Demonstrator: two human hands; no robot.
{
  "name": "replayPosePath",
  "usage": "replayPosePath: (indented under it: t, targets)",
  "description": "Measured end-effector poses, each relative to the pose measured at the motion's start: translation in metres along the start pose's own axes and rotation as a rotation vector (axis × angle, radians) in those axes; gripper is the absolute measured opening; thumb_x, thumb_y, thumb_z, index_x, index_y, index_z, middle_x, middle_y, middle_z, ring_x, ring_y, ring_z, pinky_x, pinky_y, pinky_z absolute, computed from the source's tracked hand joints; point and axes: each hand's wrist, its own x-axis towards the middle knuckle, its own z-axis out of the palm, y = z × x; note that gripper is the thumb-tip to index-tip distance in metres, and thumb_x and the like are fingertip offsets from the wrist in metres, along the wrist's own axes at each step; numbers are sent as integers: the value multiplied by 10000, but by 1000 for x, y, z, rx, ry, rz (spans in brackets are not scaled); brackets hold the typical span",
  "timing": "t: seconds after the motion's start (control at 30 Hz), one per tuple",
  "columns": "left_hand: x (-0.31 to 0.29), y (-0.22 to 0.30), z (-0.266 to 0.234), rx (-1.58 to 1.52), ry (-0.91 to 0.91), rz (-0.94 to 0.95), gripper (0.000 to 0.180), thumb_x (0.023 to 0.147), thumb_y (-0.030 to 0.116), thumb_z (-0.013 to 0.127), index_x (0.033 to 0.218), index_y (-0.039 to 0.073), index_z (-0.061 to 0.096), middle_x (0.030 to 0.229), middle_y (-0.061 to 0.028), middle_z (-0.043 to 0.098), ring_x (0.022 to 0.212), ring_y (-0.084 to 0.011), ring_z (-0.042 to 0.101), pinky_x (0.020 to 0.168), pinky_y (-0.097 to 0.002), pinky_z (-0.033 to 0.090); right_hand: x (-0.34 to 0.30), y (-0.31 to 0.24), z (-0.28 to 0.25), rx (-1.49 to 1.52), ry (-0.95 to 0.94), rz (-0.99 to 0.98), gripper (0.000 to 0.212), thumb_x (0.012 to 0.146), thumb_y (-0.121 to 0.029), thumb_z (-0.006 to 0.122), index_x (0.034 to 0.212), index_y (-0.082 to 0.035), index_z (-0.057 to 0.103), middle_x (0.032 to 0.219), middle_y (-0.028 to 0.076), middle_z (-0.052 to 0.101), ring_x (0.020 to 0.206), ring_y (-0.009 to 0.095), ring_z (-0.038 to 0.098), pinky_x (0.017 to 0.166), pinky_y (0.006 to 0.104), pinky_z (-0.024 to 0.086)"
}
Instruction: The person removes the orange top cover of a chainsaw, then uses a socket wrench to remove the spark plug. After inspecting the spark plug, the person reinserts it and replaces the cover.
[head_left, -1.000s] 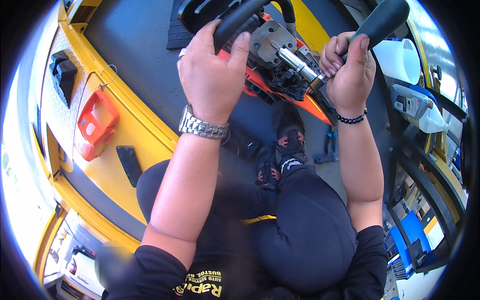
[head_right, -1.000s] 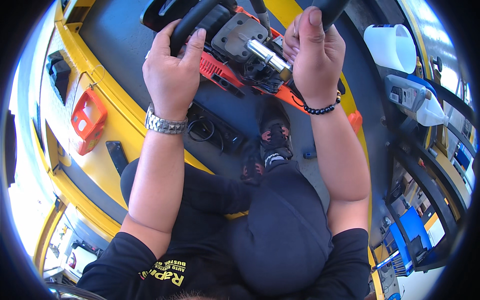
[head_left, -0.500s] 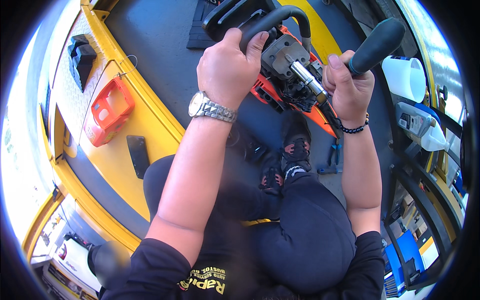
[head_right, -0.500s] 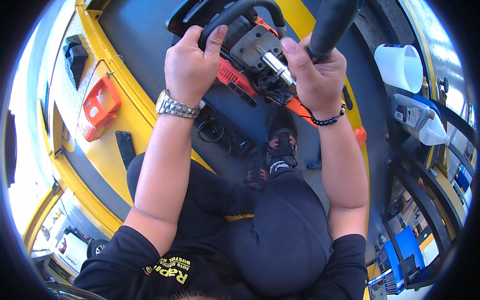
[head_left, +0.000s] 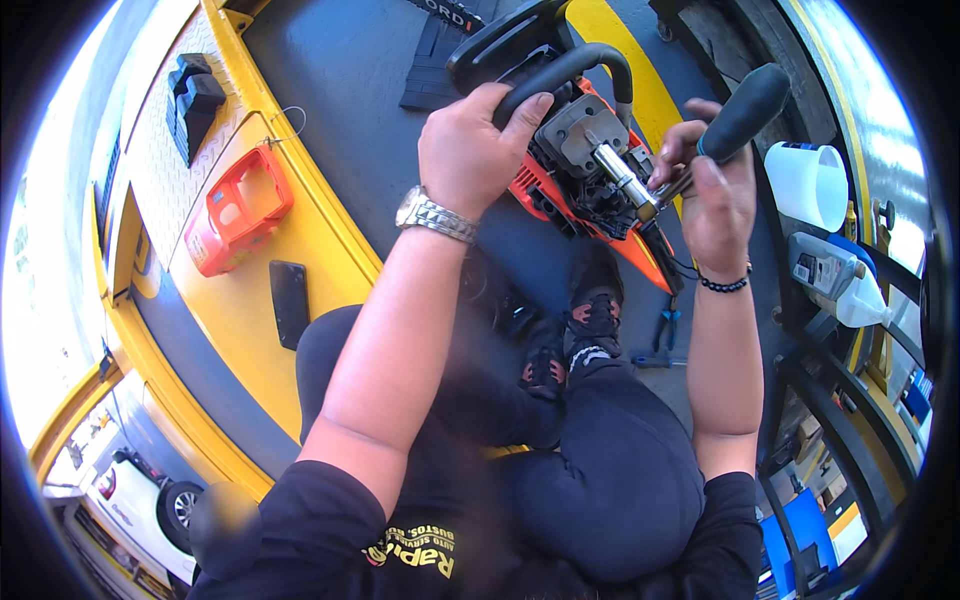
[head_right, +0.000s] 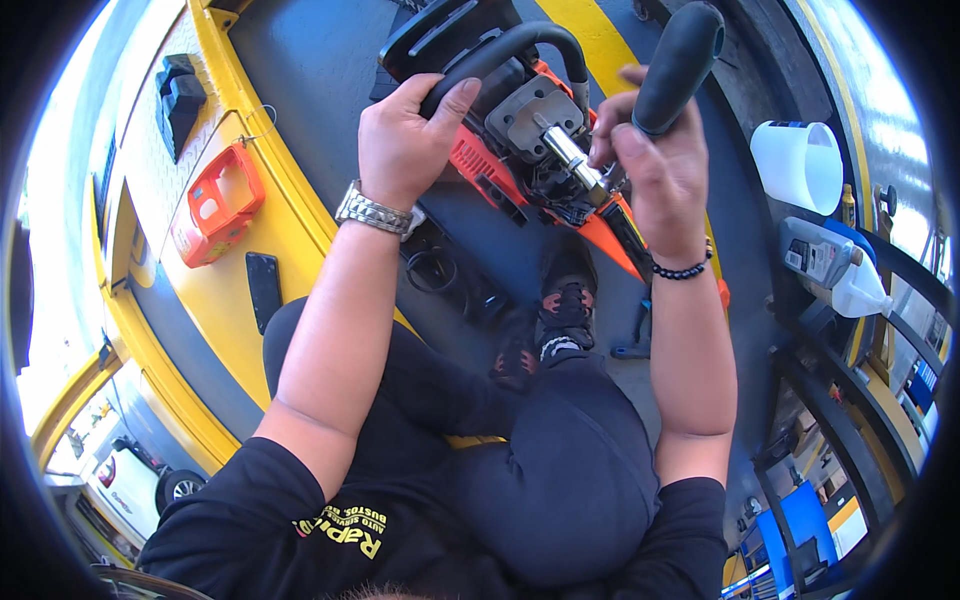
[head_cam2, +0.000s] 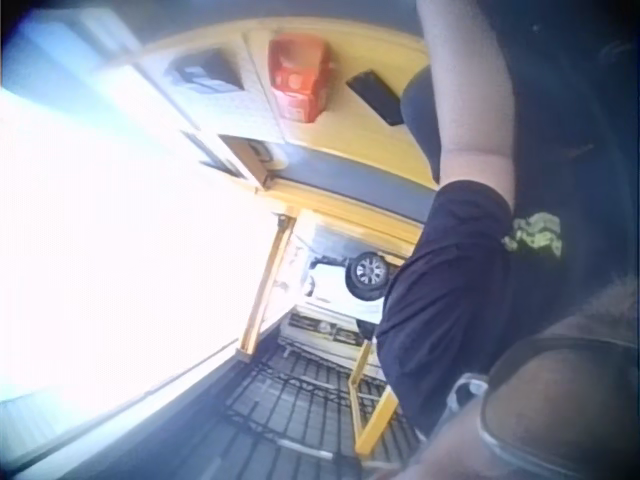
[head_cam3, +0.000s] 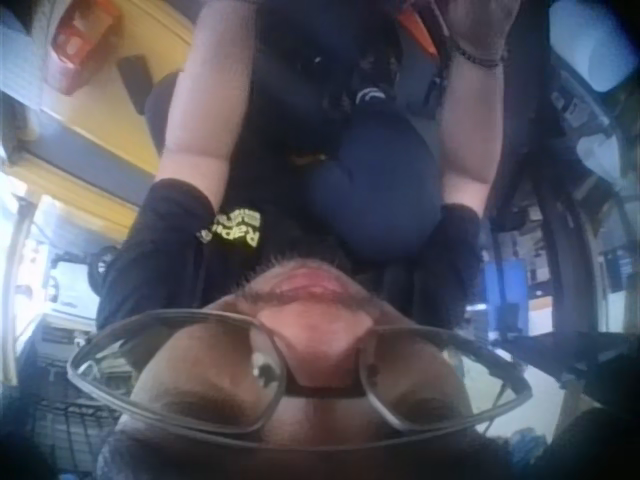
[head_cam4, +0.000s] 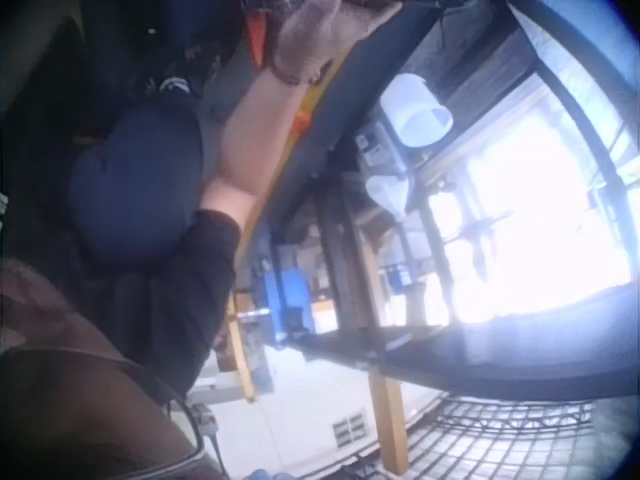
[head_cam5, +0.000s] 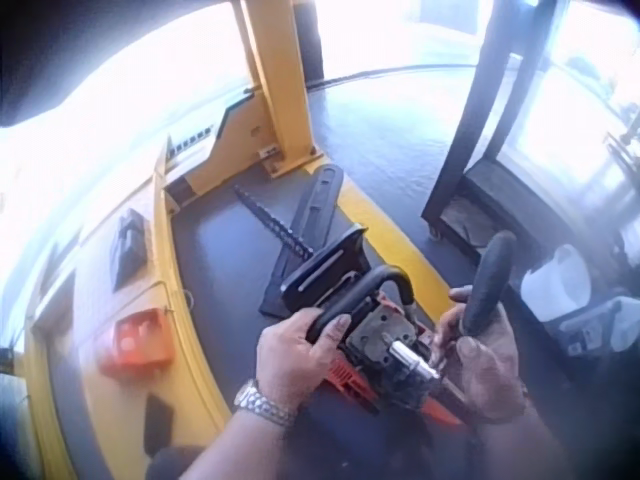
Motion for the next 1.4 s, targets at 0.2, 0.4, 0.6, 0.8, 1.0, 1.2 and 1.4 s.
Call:
replayPosePath:
  t: [0.2,0.4,0.6,0.8,1.0,1.2,1.4]
  targets:
    - [-15,-34,-10,-60,-106,-165,668,846,656,721,880,-11,725,641,-190,661,614,-323,701,589,-400,544,45,-38,-4,35,-48,129,438,971,-476,622,1002,-41,582,769,66,581,688,132,577,653,259,472]
    - [-8,-19,-8,14,-132,-171,690,877,679,668,774,-2,701,613,-197,642,601,-370,671,583,-412,535,44,-35,15,-64,110,67,255,913,-259,748,842,-64,600,584,13,540,479,112,525,491,238,432]
    - [17,1,4,21,-132,-160,735,853,735,638,748,11,704,647,-210,664,668,-417,686,614,-457,561,-16,-10,71,-805,-480,-444,269,737,-222,827,757,-87,595,640,54,581,528,213,584,523,317,479]
    - [2,-22,-5,-69,-209,-213,735,857,746,628,773,23,724,613,-171,657,616,-360,689,596,-429,553,-5,-35,60,-602,-393,-373,295,681,-92,869,758,-69,586,628,59,569,512,186,573,494,295,458]
    - [0,-26,-11,-129,-259,-193,730,879,719,627,742,5,689,588,-167,634,569,-341,650,578,-414,523,50,-33,-12,128,169,67,287,905,-254,759,988,-24,608,765,60,586,653,132,586,600,270,491]
    - [-4,-21,-12,-3,-134,-94,576,910,600,663,896,26,703,665,-155,675,613,-362,658,618,-436,537,15,-36,45,-512,-358,-394,251,849,-182,811,970,-72,620,800,43,651,696,140,647,598,292,513]
    - [-11,9,7,207,242,565,307,796,146,770,1094,114,705,1012,-58,676,1023,-254,652,933,-429,487,-38,-4,75,-848,-684,-592,388,706,-230,786,1034,-83,637,911,59,582,700,198,638,612,327,523]
